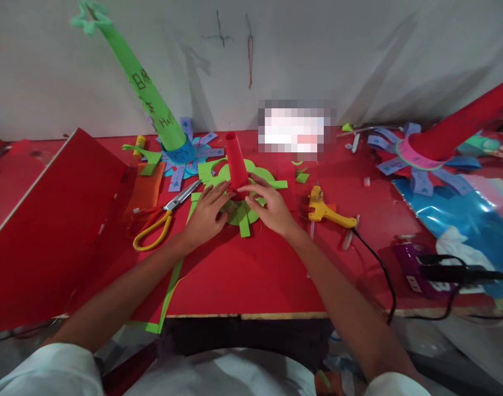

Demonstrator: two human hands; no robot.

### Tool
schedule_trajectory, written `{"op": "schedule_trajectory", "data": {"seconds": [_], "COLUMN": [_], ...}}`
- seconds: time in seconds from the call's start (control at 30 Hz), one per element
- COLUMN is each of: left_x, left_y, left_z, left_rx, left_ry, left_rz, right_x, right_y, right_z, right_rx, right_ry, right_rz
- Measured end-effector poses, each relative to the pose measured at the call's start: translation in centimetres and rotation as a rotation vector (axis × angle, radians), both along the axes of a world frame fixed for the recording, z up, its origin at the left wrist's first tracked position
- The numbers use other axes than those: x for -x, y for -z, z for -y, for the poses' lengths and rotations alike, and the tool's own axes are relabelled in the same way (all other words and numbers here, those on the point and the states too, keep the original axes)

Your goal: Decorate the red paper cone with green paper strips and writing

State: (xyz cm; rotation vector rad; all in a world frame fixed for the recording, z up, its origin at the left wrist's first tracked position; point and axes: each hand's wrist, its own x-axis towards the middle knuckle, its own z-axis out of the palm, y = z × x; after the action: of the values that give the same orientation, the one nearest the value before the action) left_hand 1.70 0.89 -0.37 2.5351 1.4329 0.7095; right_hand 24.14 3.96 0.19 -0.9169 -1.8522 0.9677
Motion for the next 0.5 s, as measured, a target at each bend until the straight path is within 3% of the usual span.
{"op": "schedule_trajectory", "data": {"seconds": [0.4,0.5], "left_x": [0.0,0.1], "left_y": [0.9,1.0], "left_z": [-0.4,-0.5], "left_rx": [0.016,0.003], "left_ry": [0.001,0.012], "left_rz": [-0.014,0.062], "right_x": [0.0,-0.1], "right_y": [0.5,0.8], "right_z": [-0.1,-0.3], "right_rx": [-0.061,-0.067], "right_ry": [0.035,0.056], "right_rz": [0.057,0.076]}}
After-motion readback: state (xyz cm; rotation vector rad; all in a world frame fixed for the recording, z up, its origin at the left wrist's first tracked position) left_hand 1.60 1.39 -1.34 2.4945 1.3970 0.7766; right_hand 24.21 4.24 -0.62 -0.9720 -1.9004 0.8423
